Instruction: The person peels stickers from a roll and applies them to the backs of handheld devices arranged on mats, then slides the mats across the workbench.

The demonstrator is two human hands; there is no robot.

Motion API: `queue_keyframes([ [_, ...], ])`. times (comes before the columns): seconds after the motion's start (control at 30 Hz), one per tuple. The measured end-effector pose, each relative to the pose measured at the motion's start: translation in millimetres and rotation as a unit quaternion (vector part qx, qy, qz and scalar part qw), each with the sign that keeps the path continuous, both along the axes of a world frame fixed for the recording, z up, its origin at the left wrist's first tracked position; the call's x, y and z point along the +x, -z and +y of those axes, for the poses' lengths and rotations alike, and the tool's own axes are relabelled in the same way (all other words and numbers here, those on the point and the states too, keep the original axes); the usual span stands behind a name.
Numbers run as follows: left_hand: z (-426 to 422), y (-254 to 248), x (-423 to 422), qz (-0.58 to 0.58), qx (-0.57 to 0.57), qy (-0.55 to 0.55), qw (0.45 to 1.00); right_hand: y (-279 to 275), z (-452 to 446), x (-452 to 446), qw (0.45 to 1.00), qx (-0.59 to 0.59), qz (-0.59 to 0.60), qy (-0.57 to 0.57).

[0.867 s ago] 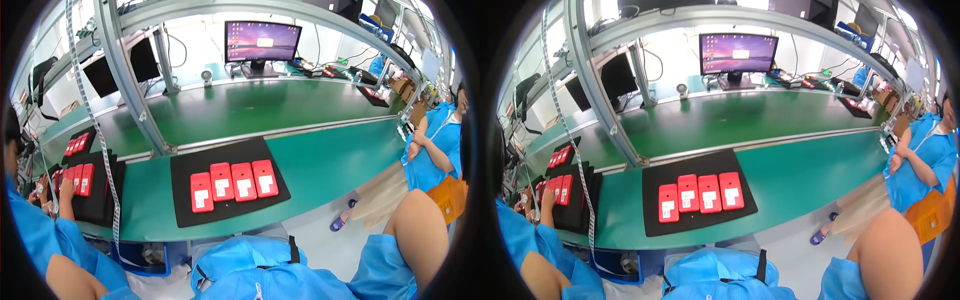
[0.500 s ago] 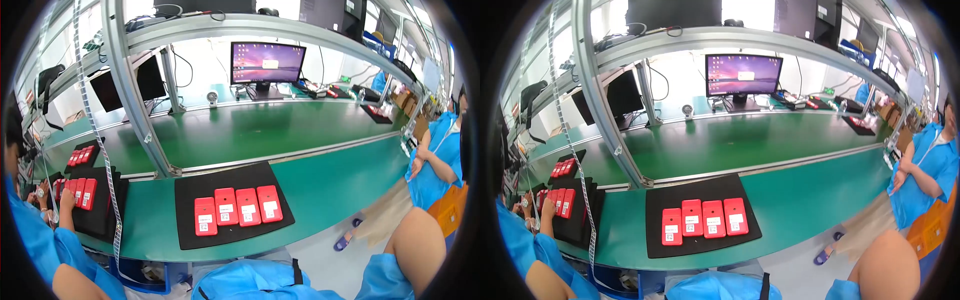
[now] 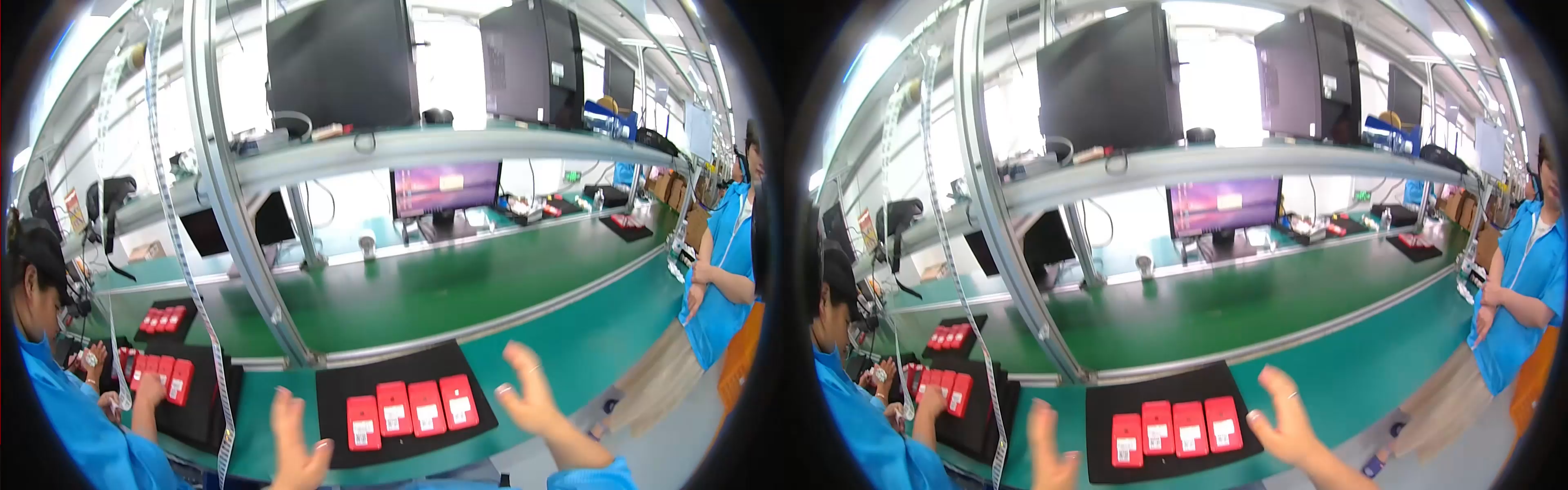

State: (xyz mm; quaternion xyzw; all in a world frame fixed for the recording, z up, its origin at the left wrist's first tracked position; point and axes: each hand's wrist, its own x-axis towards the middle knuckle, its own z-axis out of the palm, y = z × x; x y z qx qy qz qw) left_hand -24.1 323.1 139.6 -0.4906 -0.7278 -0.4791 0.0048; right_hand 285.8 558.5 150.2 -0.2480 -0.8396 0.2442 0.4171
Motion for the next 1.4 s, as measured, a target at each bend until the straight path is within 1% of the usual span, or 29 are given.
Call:
queue_keyframes([
  [0.03,15.9,41.8,-5.7,0.046,-0.019,-0.003,0.999,38.2,10.8,-3.8,0.990,-0.035,-0.128,0.040],
  [0.07,9.4,72.0,-3.3,0.051,-0.177,-0.034,0.982,64.8,5.1,-2.8,0.977,-0.089,-0.189,0.051],
  [0.1,10.4,88.0,-1.7,0.049,-0.332,-0.065,0.940,84.3,2.7,-1.6,0.954,-0.145,-0.253,0.062],
  [0.17,20.2,83.3,7.0,0.061,-0.313,-0.077,0.945,99.5,-9.0,-6.1,0.946,-0.074,-0.306,0.081],
  [0.23,18.8,85.2,14.3,0.069,-0.307,-0.091,0.945,97.0,-18.8,-10.9,0.953,-0.084,-0.275,0.092],
  [0.3,24.8,88.0,13.7,0.047,-0.265,-0.068,0.961,97.8,-17.6,-18.0,0.964,-0.131,-0.213,0.086],
  [0.33,26.1,86.6,17.4,0.042,-0.255,-0.070,0.963,111.2,-18.8,-17.9,0.971,-0.097,-0.200,0.092],
  [0.37,27.3,87.5,18.3,0.044,-0.254,-0.066,0.964,120.0,-18.3,-16.9,0.972,-0.077,-0.200,0.097],
  [0.43,29.0,84.7,22.6,0.018,-0.269,-0.059,0.961,126.2,-24.7,-10.5,0.972,-0.100,-0.170,0.129],
  [0.5,29.2,83.8,29.5,0.001,-0.252,-0.046,0.967,126.4,-29.1,-4.1,0.961,-0.119,-0.202,0.149],
  [0.57,27.1,85.8,36.8,0.200,-0.242,-0.067,0.947,108.0,-37.0,0.6,0.954,-0.117,-0.230,0.155],
  [0.6,23.3,83.7,37.3,0.154,-0.245,-0.028,0.957,106.8,-39.0,6.9,0.966,-0.116,-0.189,0.132],
  [0.63,23.6,81.0,36.3,0.102,-0.249,0.010,0.963,96.4,-45.8,6.3,0.960,-0.124,-0.199,0.150],
  [0.7,18.1,80.5,38.3,0.083,-0.220,0.034,0.971,84.5,-57.2,8.2,0.957,-0.135,-0.205,0.153],
  [0.73,9.9,77.5,44.4,0.089,-0.248,0.038,0.964,84.6,-69.7,15.4,0.950,-0.149,-0.229,0.152],
  [0.77,15.0,76.8,45.5,0.105,-0.257,0.029,0.960,82.2,-64.1,18.4,0.950,-0.141,-0.239,0.145],
  [0.83,19.1,87.4,43.1,0.066,-0.206,0.028,0.976,117.0,-54.3,31.2,0.954,-0.095,-0.244,0.147],
  [0.87,17.6,86.4,41.9,0.057,-0.198,0.031,0.978,109.0,-55.6,25.7,0.949,-0.095,-0.257,0.155],
  [0.9,12.8,83.3,40.6,0.039,-0.195,0.031,0.980,97.1,-51.7,22.1,0.946,-0.041,-0.280,0.159],
  [0.97,-8.3,85.4,33.8,-0.067,-0.126,-0.017,0.990,84.3,-48.7,8.7,0.941,0.000,-0.276,0.194],
  [1.0,-21.8,85.9,32.4,-0.063,-0.075,-0.091,0.991,81.2,-44.5,4.3,0.949,0.013,-0.256,0.183],
  [1.03,-39.9,92.7,27.5,-0.076,-0.028,-0.150,0.985,78.8,-40.2,-0.2,0.956,0.025,-0.234,0.173],
  [1.1,-85.1,122.0,23.1,-0.211,0.087,-0.215,0.950,77.9,-33.7,-8.8,0.958,0.043,-0.252,0.127],
  [1.17,-132.0,132.4,31.8,-0.160,0.103,-0.288,0.938,78.2,-36.3,-21.7,0.976,-0.003,-0.189,0.105],
  [1.2,-152.7,144.4,31.8,-0.195,0.146,-0.328,0.913,76.6,-41.3,-31.0,0.983,-0.016,-0.167,0.070],
  [1.23,-177.5,158.4,29.1,-0.193,0.067,-0.390,0.898,74.3,-42.3,-38.7,0.983,-0.011,-0.175,0.058],
  [1.27,-202.7,177.7,27.0,-0.229,-0.018,-0.444,0.866,73.1,-43.6,-45.4,0.982,0.006,-0.184,0.040],
  [1.33,-232.8,210.0,15.3,-0.268,0.016,-0.564,0.781,67.2,-53.3,-54.6,0.979,0.041,-0.199,0.019],
  [1.4,-253.7,233.1,2.4,-0.255,0.004,-0.563,0.786,59.8,-64.0,-65.4,0.979,0.054,-0.195,-0.003],
])
